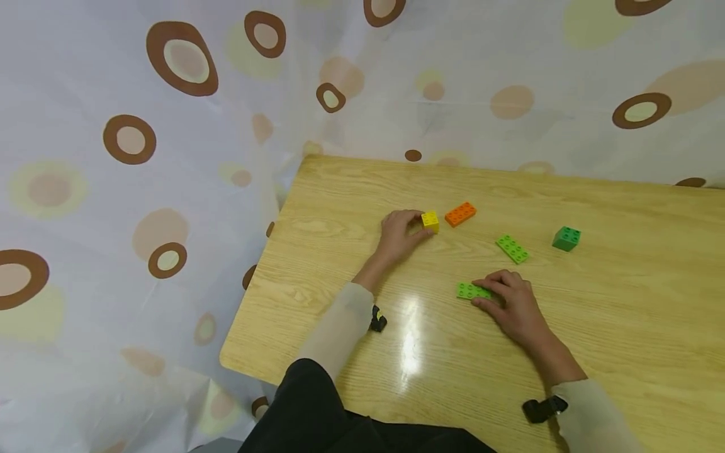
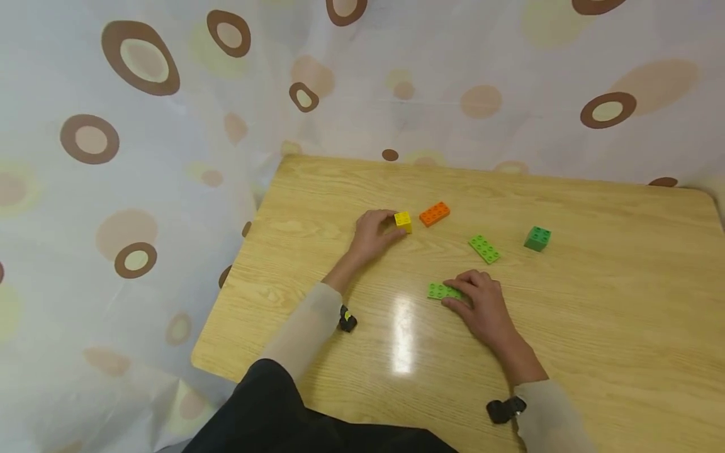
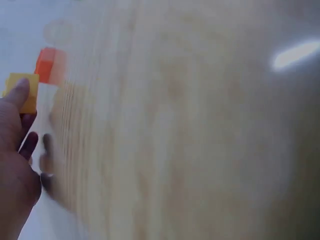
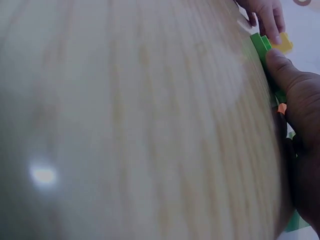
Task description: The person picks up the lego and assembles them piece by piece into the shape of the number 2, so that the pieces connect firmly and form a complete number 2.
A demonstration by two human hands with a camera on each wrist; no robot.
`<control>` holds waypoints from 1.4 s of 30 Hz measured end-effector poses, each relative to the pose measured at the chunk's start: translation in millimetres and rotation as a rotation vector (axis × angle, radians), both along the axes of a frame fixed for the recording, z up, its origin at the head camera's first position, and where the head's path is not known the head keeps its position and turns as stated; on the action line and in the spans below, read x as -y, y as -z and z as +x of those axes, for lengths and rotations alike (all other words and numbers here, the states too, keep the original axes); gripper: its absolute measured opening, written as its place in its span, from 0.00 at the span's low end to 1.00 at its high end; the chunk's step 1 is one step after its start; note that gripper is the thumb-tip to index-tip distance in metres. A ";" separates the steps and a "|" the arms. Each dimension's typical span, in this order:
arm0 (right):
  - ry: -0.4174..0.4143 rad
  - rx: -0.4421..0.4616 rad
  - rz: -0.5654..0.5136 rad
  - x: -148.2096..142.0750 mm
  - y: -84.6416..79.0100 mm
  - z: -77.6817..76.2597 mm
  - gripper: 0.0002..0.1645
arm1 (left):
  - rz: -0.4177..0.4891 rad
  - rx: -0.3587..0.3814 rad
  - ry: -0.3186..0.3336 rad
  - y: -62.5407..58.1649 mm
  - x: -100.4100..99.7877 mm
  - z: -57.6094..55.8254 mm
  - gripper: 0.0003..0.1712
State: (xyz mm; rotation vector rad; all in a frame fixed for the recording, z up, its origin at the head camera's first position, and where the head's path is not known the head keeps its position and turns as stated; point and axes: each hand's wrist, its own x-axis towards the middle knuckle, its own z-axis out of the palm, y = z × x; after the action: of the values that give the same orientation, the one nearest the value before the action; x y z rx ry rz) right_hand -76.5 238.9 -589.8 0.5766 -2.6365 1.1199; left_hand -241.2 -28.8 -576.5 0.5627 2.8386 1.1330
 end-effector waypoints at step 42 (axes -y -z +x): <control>0.043 0.034 0.034 2.3 0.6 -0.3 0.25 | -0.180 -0.182 0.570 -9.4 -29.9 82.4 0.25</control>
State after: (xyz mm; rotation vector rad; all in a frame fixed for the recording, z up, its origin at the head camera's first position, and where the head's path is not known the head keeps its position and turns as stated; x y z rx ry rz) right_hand -76.9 236.6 -590.4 0.5089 -2.6880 1.0832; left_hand -158.8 1.1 -567.1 1.3971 2.5903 0.7446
